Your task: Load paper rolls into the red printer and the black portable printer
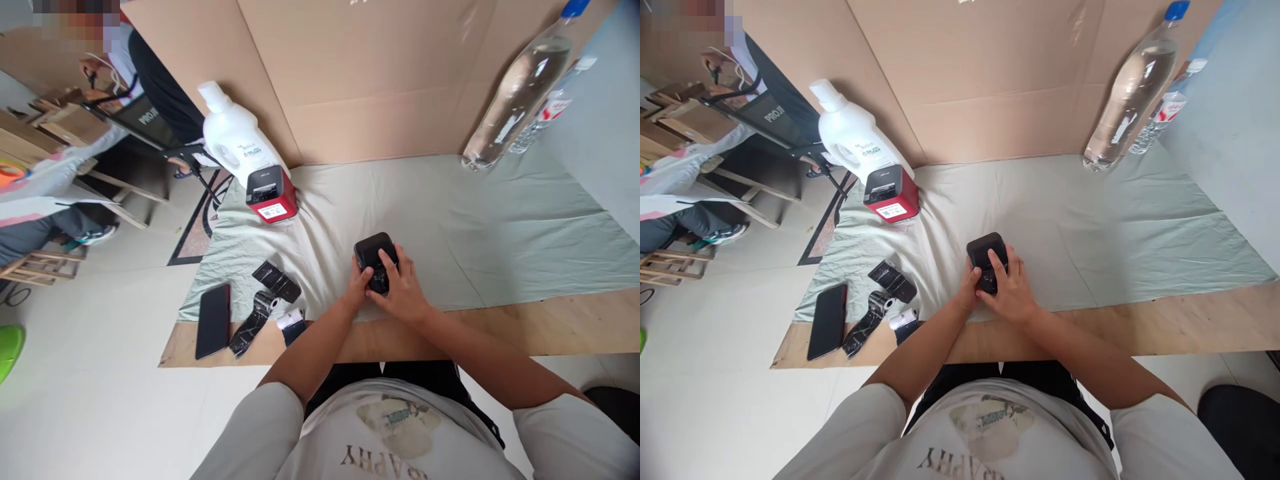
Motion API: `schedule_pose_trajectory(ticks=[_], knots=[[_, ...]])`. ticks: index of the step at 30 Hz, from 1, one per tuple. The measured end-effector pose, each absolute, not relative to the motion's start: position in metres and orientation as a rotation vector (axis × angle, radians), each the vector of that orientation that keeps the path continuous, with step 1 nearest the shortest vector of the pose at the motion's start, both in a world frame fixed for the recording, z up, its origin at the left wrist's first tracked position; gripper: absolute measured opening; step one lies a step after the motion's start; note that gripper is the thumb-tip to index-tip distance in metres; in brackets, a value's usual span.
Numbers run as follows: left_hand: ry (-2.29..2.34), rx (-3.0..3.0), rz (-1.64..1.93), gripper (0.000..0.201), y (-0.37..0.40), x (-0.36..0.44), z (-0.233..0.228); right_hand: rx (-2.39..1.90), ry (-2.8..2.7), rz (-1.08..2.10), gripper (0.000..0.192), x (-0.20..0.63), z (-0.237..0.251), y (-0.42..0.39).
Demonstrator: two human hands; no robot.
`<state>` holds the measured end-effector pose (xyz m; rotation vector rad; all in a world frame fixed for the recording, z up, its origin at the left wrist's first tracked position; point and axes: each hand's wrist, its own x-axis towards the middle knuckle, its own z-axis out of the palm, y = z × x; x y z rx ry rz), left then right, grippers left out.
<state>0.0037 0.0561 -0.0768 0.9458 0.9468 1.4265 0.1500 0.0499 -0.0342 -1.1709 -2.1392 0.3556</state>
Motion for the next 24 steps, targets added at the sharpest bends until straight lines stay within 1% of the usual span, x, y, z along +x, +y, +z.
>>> schedule_pose_trajectory(ticks=[3, 7, 9, 11, 13, 16, 18, 22, 24], knots=[[0.904, 0.813, 1.431, 0.080, 0.057, 0.000, -0.069, -1.091, -2.134, 0.553, 0.090, 0.151, -0.038, 0.045], [0.853, 0.792, 1.393, 0.087, 0.061, -0.001, -0.066, -1.068, -1.770, 0.936, 0.076, 0.168, -0.042, 0.078], [0.834, 0.845, 1.347, 0.090, 0.061, -0.002, -0.068, -1.061, -1.634, 1.057, 0.082, 0.169, -0.046, 0.092], [0.852, 0.904, 1.323, 0.090, 0.061, -0.002, -0.070, -1.019, -1.617, 1.150, 0.093, 0.165, -0.052, 0.098], [0.902, 0.946, 1.314, 0.088, 0.060, -0.003, -0.071, -0.987, -1.620, 1.226, 0.101, 0.159, -0.059, 0.097], [0.941, 0.958, 1.314, 0.088, 0.060, -0.003, -0.071, -0.973, -1.588, 1.294, 0.101, 0.157, -0.064, 0.093], [0.903, 0.895, 1.321, 0.082, 0.061, -0.002, -0.070, -0.957, -1.560, 1.355, 0.100, 0.161, -0.063, 0.094], [0.855, 0.688, 1.319, 0.058, 0.064, 0.000, -0.071, -0.922, -1.514, 1.554, 0.099, 0.171, -0.058, 0.103], [0.909, 0.648, 1.310, 0.051, 0.066, -0.001, -0.073, -0.920, -1.504, 1.617, 0.099, 0.174, -0.057, 0.107]])
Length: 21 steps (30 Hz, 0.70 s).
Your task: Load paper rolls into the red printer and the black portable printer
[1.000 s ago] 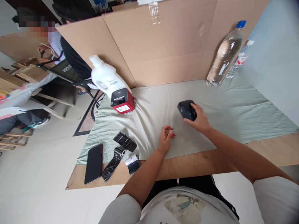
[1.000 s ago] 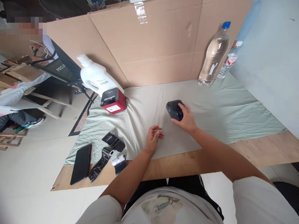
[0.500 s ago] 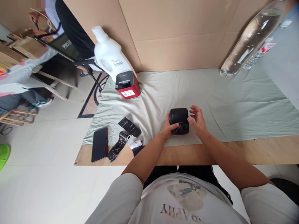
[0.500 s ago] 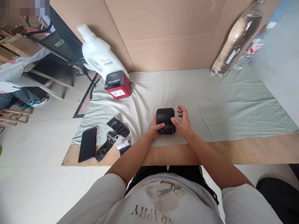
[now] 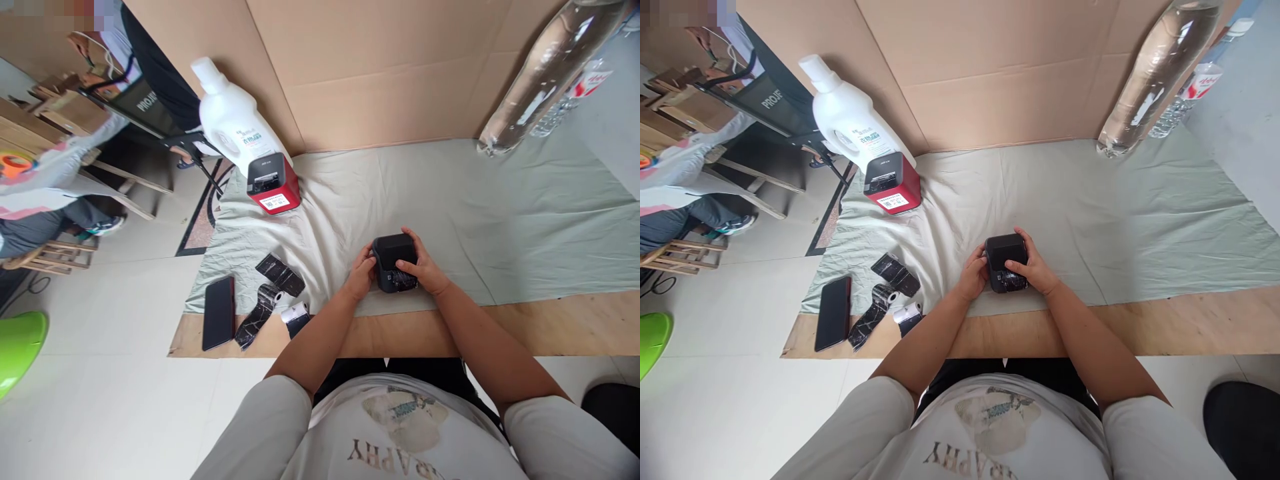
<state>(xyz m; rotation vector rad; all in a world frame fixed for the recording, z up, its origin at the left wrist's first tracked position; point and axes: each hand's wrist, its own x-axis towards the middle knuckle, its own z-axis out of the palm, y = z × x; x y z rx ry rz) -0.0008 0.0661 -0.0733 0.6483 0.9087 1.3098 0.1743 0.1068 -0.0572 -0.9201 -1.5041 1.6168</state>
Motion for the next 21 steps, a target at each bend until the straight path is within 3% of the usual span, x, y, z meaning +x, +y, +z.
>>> schedule_pose_trajectory(ticks=[5, 13, 15, 19, 21], knots=[[0.971, 0.647, 1.196, 0.056, 0.067, -0.006, -0.077, -0.904, -1.464, 1.667, 0.099, 0.178, -0.059, 0.109], [0.987, 0.611, 1.200, 0.052, 0.069, -0.004, -0.068, -0.748, -1.531, 1.777, 0.114, 0.190, -0.061, 0.114], [0.992, 0.615, 1.199, 0.050, 0.069, -0.003, -0.067, -0.762, -1.519, 1.732, 0.104, 0.190, -0.060, 0.114], [1.017, 0.649, 1.153, 0.046, 0.069, -0.003, -0.066, -0.924, -1.512, 1.559, 0.064, 0.193, -0.058, 0.119], [1.023, 0.665, 1.135, 0.045, 0.069, -0.002, -0.066, -0.950, -1.518, 1.510, 0.060, 0.196, -0.058, 0.122]])
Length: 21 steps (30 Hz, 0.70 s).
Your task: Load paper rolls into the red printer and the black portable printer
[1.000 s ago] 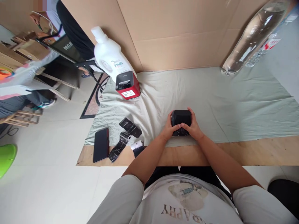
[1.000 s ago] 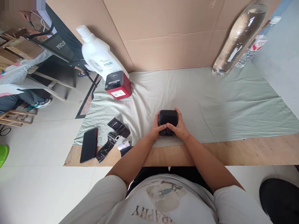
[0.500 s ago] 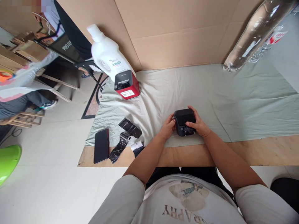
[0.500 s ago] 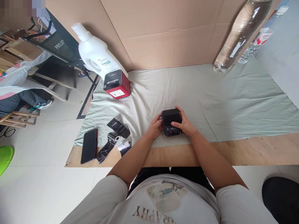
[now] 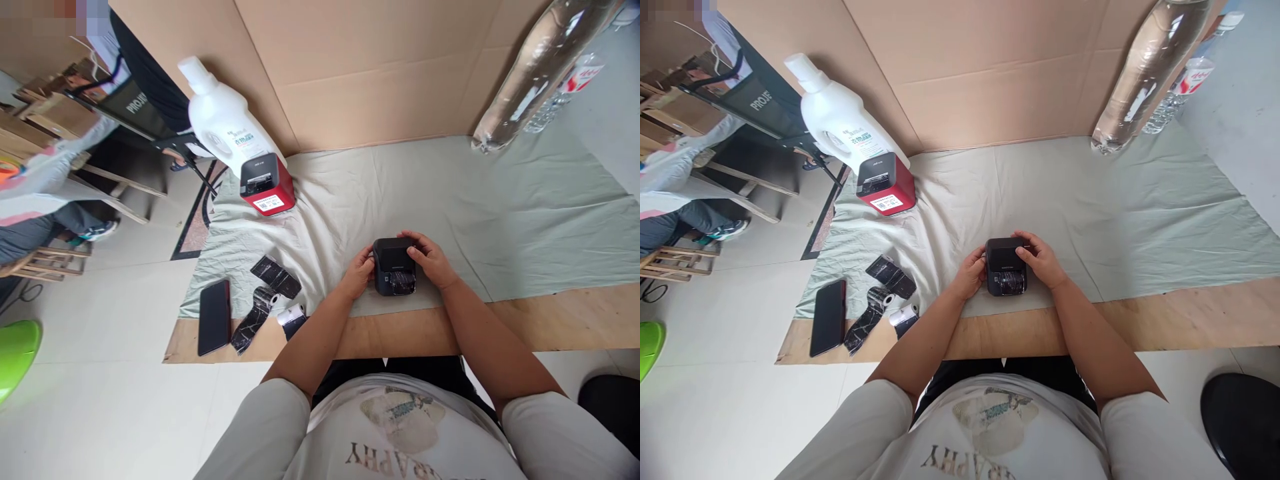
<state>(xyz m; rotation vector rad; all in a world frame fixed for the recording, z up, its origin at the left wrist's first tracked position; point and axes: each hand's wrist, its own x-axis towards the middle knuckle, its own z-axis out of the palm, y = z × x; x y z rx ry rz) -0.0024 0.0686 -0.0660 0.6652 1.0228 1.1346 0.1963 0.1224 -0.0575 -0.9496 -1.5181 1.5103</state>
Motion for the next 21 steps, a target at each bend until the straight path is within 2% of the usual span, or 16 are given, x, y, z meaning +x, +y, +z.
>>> schedule_pose_trajectory(ticks=[6, 13, 21], knots=[[0.986, 0.603, 1.187, 0.042, 0.069, -0.003, -0.066, -0.772, -1.635, 1.695, 0.091, 0.205, -0.053, 0.125], [0.902, 0.639, 1.112, 0.039, 0.070, -0.007, -0.068, -0.731, -1.636, 1.773, 0.099, 0.206, -0.052, 0.124], [0.942, 0.644, 1.084, 0.053, 0.069, -0.009, -0.072, -0.729, -1.596, 1.840, 0.101, 0.210, -0.057, 0.127]])
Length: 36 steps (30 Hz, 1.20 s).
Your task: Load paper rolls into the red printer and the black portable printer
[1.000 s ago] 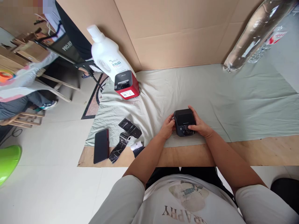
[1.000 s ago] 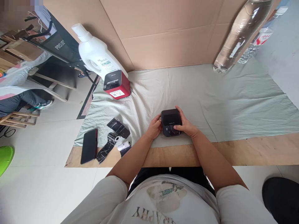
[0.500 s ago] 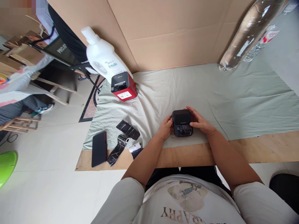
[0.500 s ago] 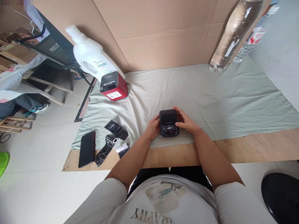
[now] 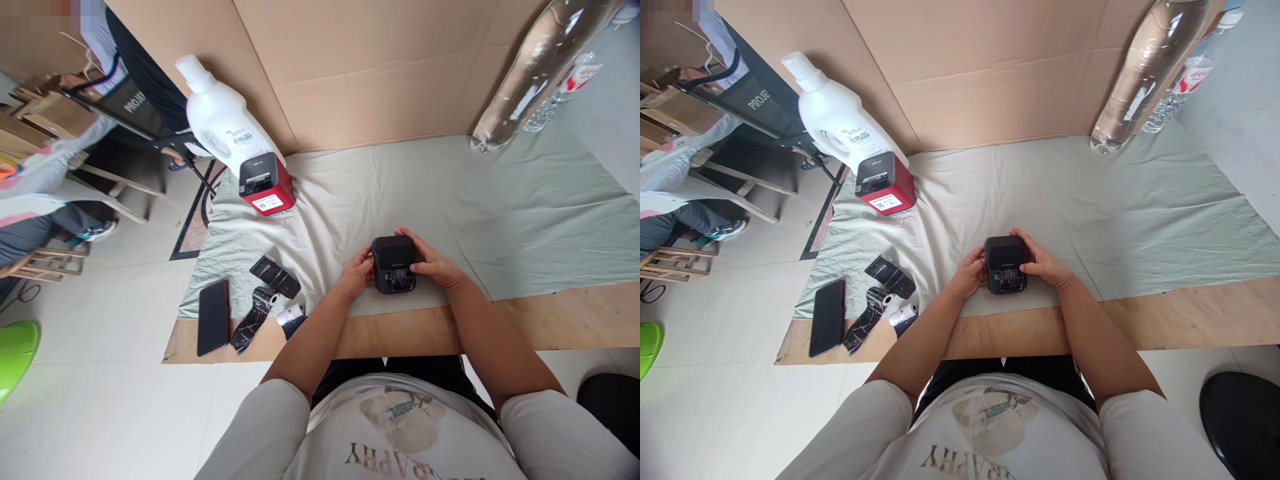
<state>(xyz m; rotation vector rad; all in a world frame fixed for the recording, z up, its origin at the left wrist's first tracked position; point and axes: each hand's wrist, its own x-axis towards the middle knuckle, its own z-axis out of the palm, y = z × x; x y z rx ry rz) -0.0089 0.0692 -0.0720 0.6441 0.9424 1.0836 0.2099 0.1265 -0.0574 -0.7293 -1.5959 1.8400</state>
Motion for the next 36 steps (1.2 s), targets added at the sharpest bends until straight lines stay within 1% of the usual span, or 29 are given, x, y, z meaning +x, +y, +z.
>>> schedule_pose_trajectory(ticks=[3, 5, 7, 10, 12, 13, 17, 18, 21, 24, 27, 28, 32, 36], knots=[[0.958, 0.647, 1.093, 0.055, 0.069, -0.008, -0.072, -0.722, -1.613, 1.847, 0.107, 0.211, -0.058, 0.126], [0.946, 0.638, 1.090, 0.055, 0.069, -0.008, -0.071, -0.721, -1.625, 1.828, 0.108, 0.210, -0.058, 0.126], [0.934, 0.628, 1.087, 0.055, 0.069, -0.008, -0.069, -0.748, -1.620, 1.780, 0.100, 0.209, -0.058, 0.127], [0.935, 0.644, 1.069, 0.056, 0.068, -0.007, -0.067, -0.871, -1.559, 1.658, 0.078, 0.207, -0.057, 0.128], [0.935, 0.659, 1.054, 0.056, 0.069, -0.006, -0.067, -0.922, -1.534, 1.576, 0.072, 0.206, -0.056, 0.129], [0.934, 0.657, 1.053, 0.055, 0.069, -0.006, -0.067, -0.910, -1.549, 1.559, 0.074, 0.207, -0.055, 0.129], [0.930, 0.613, 1.091, 0.054, 0.070, -0.005, -0.065, -0.762, -1.734, 1.634, 0.097, 0.208, -0.053, 0.127], [0.930, 0.607, 1.094, 0.055, 0.070, -0.005, -0.064, -0.755, -1.762, 1.642, 0.099, 0.208, -0.054, 0.127], [0.933, 0.604, 1.091, 0.058, 0.071, -0.004, -0.063, -0.795, -1.750, 1.609, 0.095, 0.207, -0.056, 0.127], [0.951, 0.627, 1.088, 0.054, 0.071, -0.005, -0.065, -0.855, -1.690, 1.545, 0.089, 0.205, -0.058, 0.128], [0.991, 0.685, 1.041, 0.052, 0.071, -0.007, -0.069, -0.965, -1.638, 1.385, 0.077, 0.203, -0.061, 0.129], [1.005, 0.713, 1.017, 0.052, 0.070, -0.007, -0.069, -1.022, -1.623, 1.312, 0.076, 0.202, -0.062, 0.130], [1.054, 0.853, 0.961, 0.053, 0.066, -0.005, -0.069, -1.284, -1.540, 1.038, 0.082, 0.199, -0.070, 0.132], [1.242, 1.012, 1.104, 0.035, 0.059, 0.004, -0.066, -1.391, -1.571, 0.926, 0.080, 0.195, -0.074, 0.132]])
